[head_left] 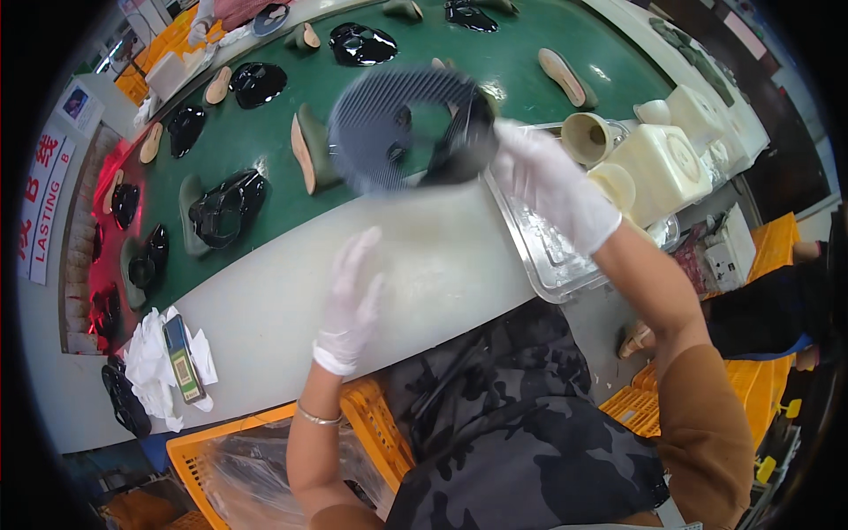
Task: The person applies a white adhesive to the interior of black shoe uppers using a brush. They repeatedly dip the brush into a container of glue and coat the inside surface of the shoe, then place the treated shoe into a yellow basket. The process is repeated for multiple shoes.
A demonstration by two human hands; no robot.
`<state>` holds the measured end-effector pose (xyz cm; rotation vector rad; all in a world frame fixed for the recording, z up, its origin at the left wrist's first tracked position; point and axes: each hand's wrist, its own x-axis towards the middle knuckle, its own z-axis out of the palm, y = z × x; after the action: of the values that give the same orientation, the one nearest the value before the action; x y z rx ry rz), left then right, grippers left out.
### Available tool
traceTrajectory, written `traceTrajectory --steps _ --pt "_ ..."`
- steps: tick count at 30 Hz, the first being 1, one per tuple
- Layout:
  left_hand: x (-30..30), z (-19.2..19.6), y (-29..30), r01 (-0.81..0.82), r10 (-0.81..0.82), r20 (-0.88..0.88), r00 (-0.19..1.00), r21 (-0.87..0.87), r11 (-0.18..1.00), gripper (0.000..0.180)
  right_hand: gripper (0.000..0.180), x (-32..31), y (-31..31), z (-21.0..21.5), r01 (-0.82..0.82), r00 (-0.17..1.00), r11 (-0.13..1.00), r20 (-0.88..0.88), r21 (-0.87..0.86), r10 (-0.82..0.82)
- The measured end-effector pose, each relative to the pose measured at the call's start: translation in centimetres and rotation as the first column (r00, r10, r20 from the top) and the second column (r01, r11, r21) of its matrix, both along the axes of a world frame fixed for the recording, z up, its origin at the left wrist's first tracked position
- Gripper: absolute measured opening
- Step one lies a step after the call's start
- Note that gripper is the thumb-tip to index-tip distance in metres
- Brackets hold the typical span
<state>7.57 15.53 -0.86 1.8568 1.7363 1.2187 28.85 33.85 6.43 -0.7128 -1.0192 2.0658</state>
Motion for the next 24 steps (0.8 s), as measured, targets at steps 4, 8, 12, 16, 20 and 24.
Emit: traceTrajectory --steps 4,8,12,16,20,24 --pt "-3.8 -2.3 -3.0 -0.200 0.178 -0.369 0.912 -0.023 0.979 0.046 0.025 0.1 9.3 -0.6 0.243 0.930 0.875 0.156 0.418 -0.333" --pt "-3.5 -3.2 -3.5 -0.301 0.250 -0.567 0.785 0.003 0.954 0.045 0.026 0.7 18.1 -3.9 -0.133 0.386 0.521 0.528 0.843 -0.756" --pt "-3.2 -2.7 -3.2 -0.324 0.252 -0.556 0.792 -0.033 0.946 0.043 0.028 1.0 19.4 -5.3 -0.565 -0.049 0.492 0.569 0.662 -0.821" --pt "-3.3 -2.4 -3.2 -0.305 0.251 -0.532 0.809 -0.014 0.952 0.041 0.028 0.7 20.0 -5.9 -0.693 -0.202 0.554 0.614 0.461 -0.763" --pt "-3.4 -2.5 -3.5 -0.331 0.274 -0.506 0.818 -0.024 0.943 0.038 0.024 -0.7 17.1 -2.5 -0.552 0.406 0.159 0.430 0.819 -0.806" --pt "-4.5 -4.6 -5.0 -0.355 0.326 -0.510 0.796 0.043 0.934 0.036 0.030 -5.8 1.6 4.7 -0.267 0.836 0.423 0.426 0.866 -0.346"
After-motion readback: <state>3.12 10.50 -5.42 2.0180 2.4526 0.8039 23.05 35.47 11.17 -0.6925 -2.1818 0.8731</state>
